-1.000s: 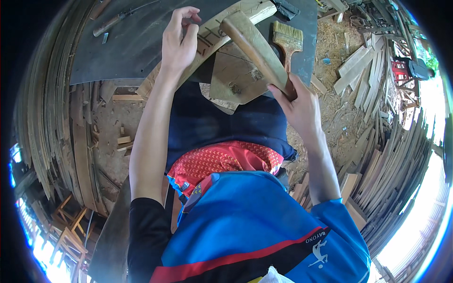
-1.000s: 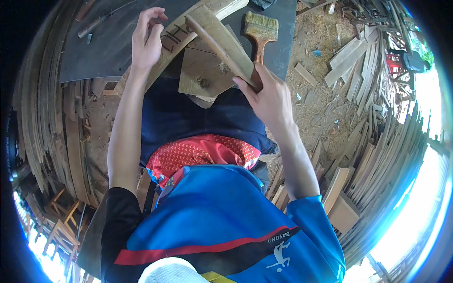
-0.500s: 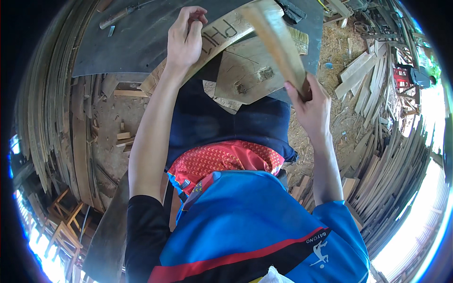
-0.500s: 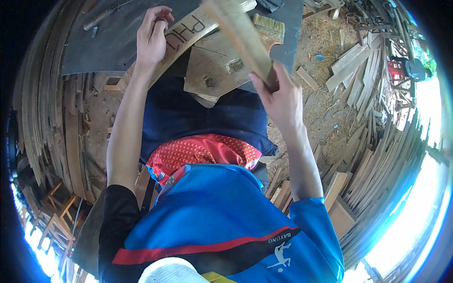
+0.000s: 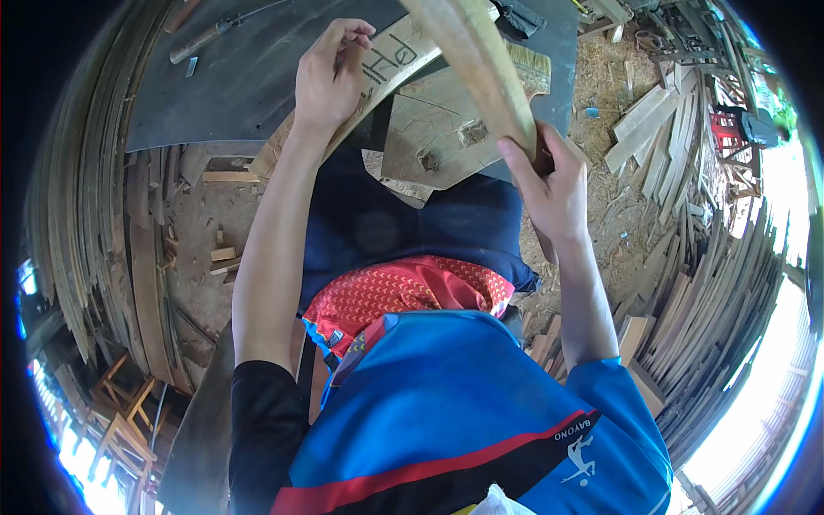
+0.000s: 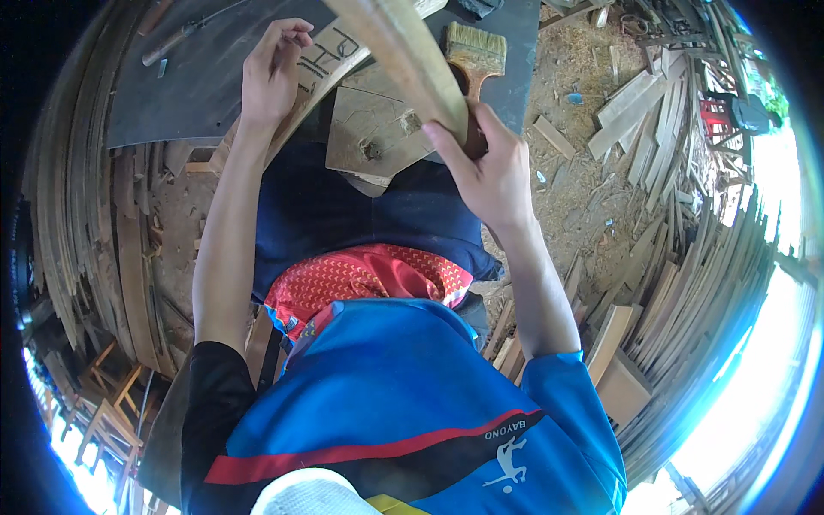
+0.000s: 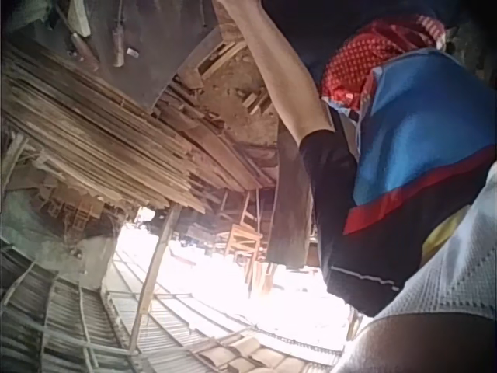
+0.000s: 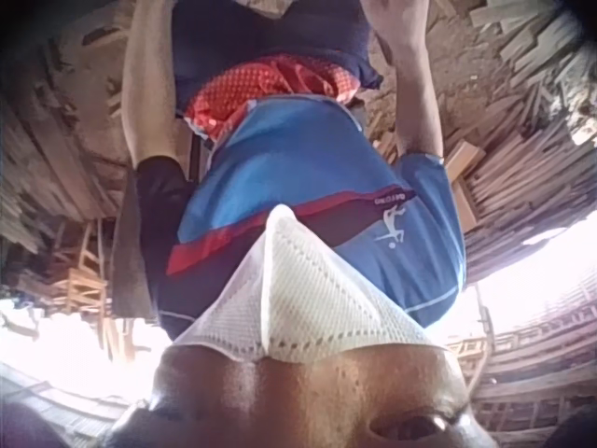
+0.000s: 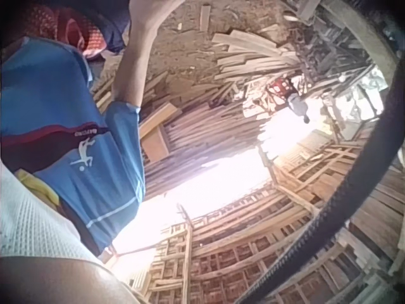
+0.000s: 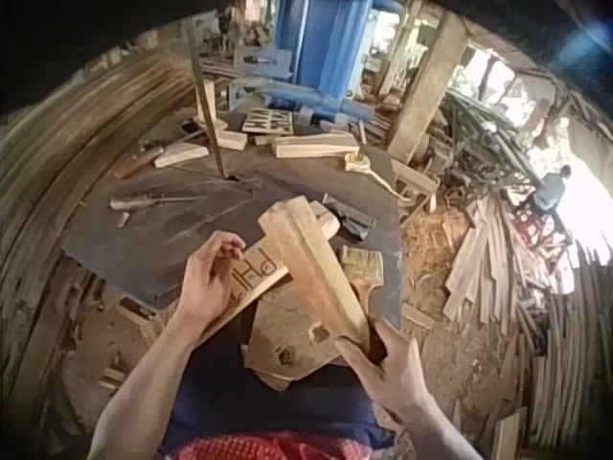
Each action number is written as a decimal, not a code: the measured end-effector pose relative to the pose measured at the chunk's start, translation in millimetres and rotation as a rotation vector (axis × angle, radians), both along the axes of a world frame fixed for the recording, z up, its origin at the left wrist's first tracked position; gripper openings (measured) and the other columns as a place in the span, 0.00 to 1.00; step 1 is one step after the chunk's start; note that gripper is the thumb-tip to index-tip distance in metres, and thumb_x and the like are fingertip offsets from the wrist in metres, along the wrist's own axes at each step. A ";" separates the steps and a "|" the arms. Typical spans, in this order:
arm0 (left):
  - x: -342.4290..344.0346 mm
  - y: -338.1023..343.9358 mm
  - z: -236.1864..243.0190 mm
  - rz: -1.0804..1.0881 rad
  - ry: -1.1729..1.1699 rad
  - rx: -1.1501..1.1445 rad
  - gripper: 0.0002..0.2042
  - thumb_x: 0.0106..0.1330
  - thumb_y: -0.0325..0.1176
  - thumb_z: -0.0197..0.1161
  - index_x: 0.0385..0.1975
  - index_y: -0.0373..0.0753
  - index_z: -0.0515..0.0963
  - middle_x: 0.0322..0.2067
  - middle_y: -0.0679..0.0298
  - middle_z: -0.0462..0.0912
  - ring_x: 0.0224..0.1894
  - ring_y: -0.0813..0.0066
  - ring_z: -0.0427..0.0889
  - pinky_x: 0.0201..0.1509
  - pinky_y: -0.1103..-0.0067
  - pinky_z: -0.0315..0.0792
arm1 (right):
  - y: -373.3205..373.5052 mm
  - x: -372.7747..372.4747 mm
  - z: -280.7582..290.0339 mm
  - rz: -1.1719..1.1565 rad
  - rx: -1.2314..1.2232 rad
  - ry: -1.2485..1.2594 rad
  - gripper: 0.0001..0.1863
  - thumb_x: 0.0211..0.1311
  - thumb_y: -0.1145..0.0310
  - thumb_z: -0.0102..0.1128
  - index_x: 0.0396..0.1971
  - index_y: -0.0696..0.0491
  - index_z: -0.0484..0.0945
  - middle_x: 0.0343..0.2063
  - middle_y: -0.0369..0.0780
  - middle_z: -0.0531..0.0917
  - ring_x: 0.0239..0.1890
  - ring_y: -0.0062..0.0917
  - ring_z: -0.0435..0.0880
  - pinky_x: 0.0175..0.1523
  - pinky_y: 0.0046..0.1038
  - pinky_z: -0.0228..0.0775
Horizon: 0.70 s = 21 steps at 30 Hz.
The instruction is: The person uses a brush to clean a small wooden piece, then picks up a chisel and a wooden mallet to carve letters into a larger wooden plank on a workbench. The person repeatedly strikes the chisel with the mallet to form the letters.
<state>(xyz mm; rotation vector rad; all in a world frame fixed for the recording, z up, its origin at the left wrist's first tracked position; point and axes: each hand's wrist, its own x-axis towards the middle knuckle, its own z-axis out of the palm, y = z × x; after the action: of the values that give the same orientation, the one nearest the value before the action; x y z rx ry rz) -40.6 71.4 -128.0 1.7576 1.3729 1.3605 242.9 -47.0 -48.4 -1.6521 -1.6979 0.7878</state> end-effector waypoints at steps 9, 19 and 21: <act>9.5 -4.5 6.3 -0.049 0.554 0.145 0.07 0.67 0.36 0.69 0.42 0.45 0.89 0.44 0.69 0.88 0.48 0.62 0.83 0.56 0.67 0.79 | 12.1 3.0 -19.8 -0.110 -0.139 0.060 0.24 0.68 0.54 0.73 0.48 0.62 0.85 0.21 0.40 0.84 0.24 0.19 0.81 0.33 0.27 0.71; 11.4 -4.6 4.6 0.038 0.602 0.227 0.05 0.70 0.37 0.69 0.40 0.47 0.88 0.38 0.72 0.88 0.41 0.65 0.86 0.49 0.68 0.79 | 12.2 -1.8 -23.5 -0.096 -0.258 0.069 0.29 0.67 0.50 0.74 0.50 0.64 0.84 0.25 0.44 0.87 0.27 0.26 0.87 0.37 0.31 0.77; 14.9 -7.9 4.5 0.065 0.619 0.210 0.05 0.70 0.36 0.69 0.40 0.47 0.88 0.38 0.71 0.88 0.40 0.65 0.86 0.47 0.68 0.79 | 11.8 0.2 -27.9 -0.077 -0.215 0.049 0.30 0.67 0.50 0.74 0.50 0.64 0.84 0.27 0.46 0.88 0.28 0.28 0.88 0.38 0.32 0.78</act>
<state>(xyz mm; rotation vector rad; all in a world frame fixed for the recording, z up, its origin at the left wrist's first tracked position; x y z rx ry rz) -25.7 63.5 -123.5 2.4284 1.6498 1.0590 243.1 -35.1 -76.3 -1.8141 -1.5506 0.9933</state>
